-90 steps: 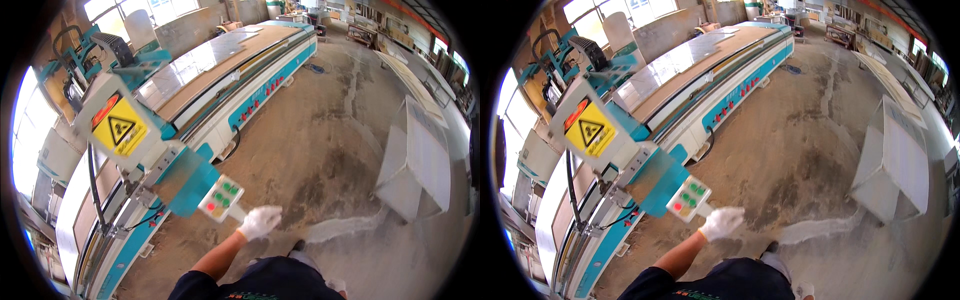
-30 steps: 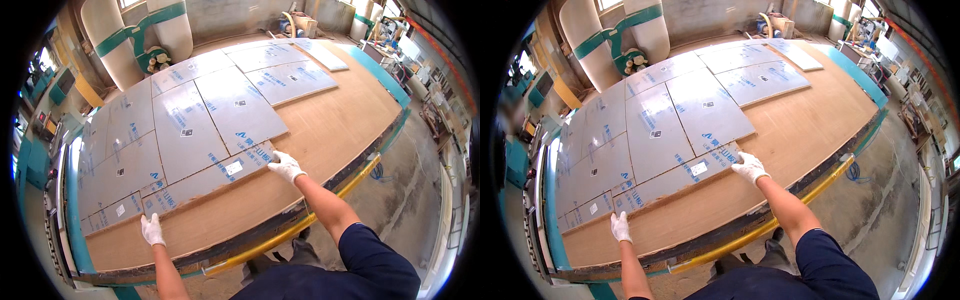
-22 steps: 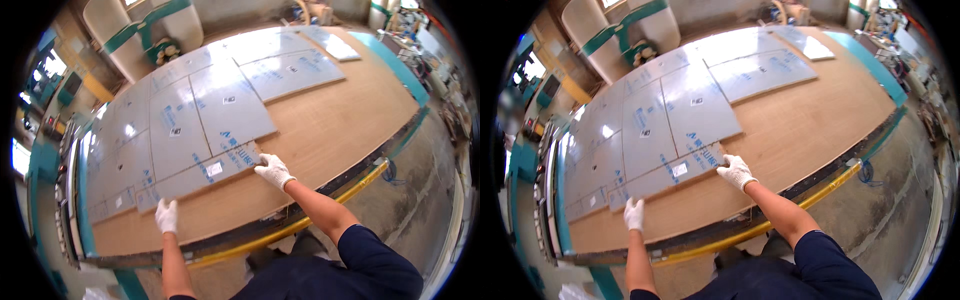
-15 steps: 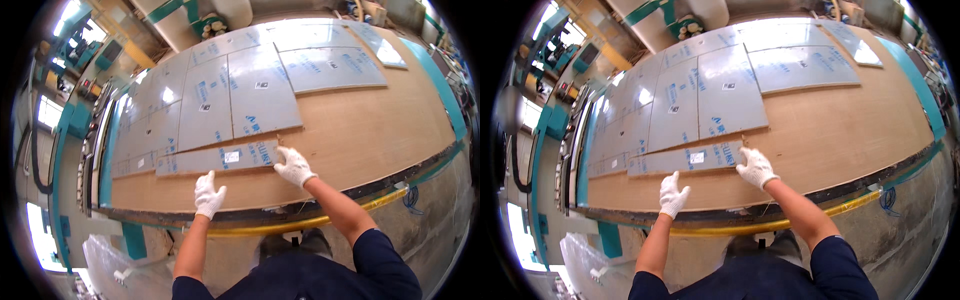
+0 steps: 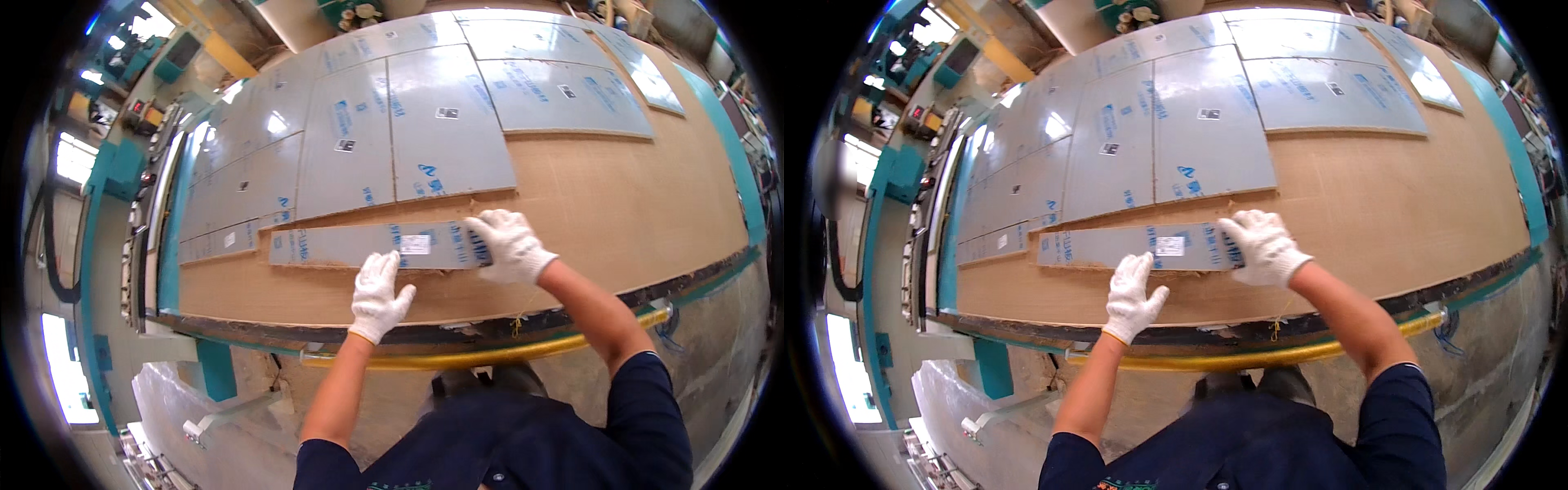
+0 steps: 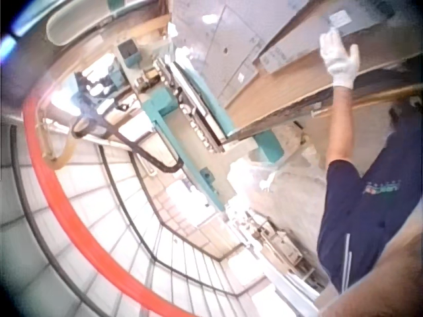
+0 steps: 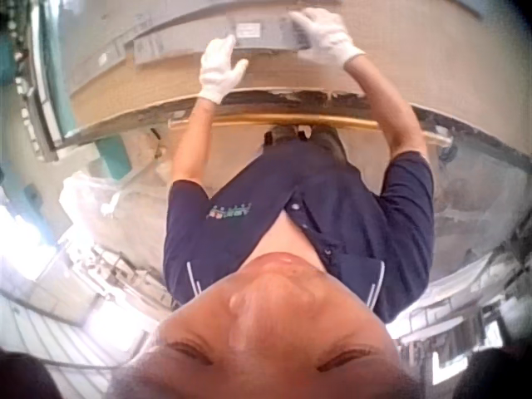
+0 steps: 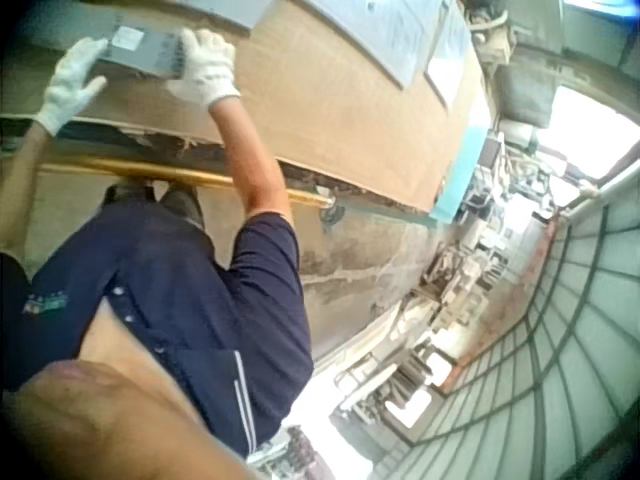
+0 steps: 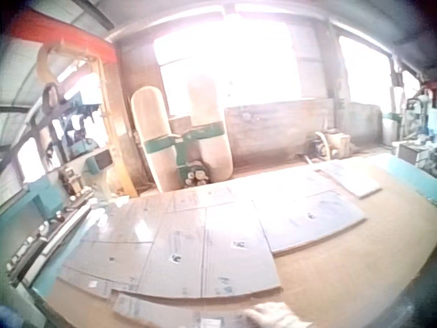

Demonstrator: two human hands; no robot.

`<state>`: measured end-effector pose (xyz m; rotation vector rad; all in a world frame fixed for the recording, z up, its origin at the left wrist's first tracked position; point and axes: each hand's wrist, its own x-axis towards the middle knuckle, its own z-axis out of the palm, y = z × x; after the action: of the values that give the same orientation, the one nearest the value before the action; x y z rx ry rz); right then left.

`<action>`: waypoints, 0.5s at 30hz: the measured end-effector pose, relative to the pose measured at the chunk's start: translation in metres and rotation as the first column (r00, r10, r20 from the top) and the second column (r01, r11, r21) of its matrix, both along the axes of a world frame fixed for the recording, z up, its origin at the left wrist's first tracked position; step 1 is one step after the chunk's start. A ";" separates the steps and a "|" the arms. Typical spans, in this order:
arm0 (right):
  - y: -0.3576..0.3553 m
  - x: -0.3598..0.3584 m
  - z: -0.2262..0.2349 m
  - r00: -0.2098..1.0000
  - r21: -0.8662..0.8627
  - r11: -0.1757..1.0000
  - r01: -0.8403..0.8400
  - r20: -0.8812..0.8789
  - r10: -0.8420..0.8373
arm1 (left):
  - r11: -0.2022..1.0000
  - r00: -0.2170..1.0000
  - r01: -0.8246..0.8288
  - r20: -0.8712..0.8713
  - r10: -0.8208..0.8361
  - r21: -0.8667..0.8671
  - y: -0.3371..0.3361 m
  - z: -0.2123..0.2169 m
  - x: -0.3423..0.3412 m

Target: The person applies labels to several wooden boards using a roll of stickers and rubs them flat by hand.

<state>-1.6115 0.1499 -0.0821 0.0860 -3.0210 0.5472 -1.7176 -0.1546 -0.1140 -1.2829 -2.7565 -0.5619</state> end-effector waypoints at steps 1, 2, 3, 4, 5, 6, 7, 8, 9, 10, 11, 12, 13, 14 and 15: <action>0.021 0.019 0.005 1.000 0.006 1.000 0.007 -0.025 -0.007 | 1.000 1.000 -0.001 0.014 0.001 0.011 0.007 0.004 -0.004; 0.048 0.044 0.007 0.999 0.033 0.999 0.035 -0.021 -0.034 | 1.000 0.999 0.011 0.032 -0.012 0.021 0.018 0.001 -0.010; 0.075 0.072 0.010 0.996 0.086 0.992 0.088 0.018 -0.090 | 0.999 0.999 0.015 0.044 -0.013 -0.033 0.029 -0.006 -0.015; 0.104 0.102 0.005 0.990 0.106 0.986 0.129 0.038 -0.134 | 0.994 0.999 0.019 0.050 -0.014 -0.105 0.039 -0.016 -0.020; 0.130 0.130 0.001 0.977 0.151 0.973 0.172 0.099 -0.188 | 0.988 0.999 0.027 0.037 -0.022 -0.152 0.045 -0.028 -0.024; 0.148 0.152 0.001 0.940 0.187 0.953 0.238 0.202 -0.275 | 0.977 1.000 0.026 0.018 -0.023 -0.209 0.050 -0.041 -0.027; 0.176 0.183 -0.013 0.911 0.197 0.929 0.314 0.214 -0.353 | 0.972 0.998 0.064 0.007 -0.064 -0.227 0.060 -0.054 -0.028; 0.197 0.212 -0.035 0.872 0.207 0.897 0.391 0.230 -0.433 | 0.968 0.993 0.110 -0.008 -0.115 -0.224 0.075 -0.056 -0.020; 0.207 0.226 -0.047 0.848 0.197 0.871 0.449 0.214 -0.486 | 0.962 0.987 0.152 -0.025 -0.162 -0.226 0.091 -0.054 -0.009; 0.219 0.237 -0.056 0.820 0.189 0.841 0.507 0.194 -0.538 | 0.954 0.977 0.194 -0.044 -0.209 -0.227 0.108 -0.051 0.001; 0.224 0.248 -0.068 0.790 0.177 0.809 0.561 0.178 -0.587 | 0.957 0.982 0.185 0.000 -0.190 -0.222 0.122 -0.048 0.010; 0.221 0.249 -0.081 0.771 0.195 0.774 0.602 0.109 -0.627 | 0.959 0.983 0.173 -0.021 -0.182 -0.224 0.127 -0.051 0.014; 0.214 0.243 -0.099 0.748 0.212 0.737 0.642 0.038 -0.662 | 0.961 0.984 0.161 -0.041 -0.175 -0.224 0.130 -0.056 0.017; 0.202 0.231 -0.110 0.722 0.221 0.700 0.679 -0.033 -0.691 | 0.962 0.984 0.147 -0.062 -0.165 -0.228 0.132 -0.060 0.018; 0.172 0.204 -0.100 0.774 0.144 0.764 0.629 -0.020 -0.633 | 0.960 0.984 0.135 -0.077 -0.158 -0.244 0.131 -0.060 0.017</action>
<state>-1.4072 0.3216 -0.1818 -0.9122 -2.8353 0.2569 -1.7004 -0.0241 -0.1743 -1.5287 -2.7303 -0.1715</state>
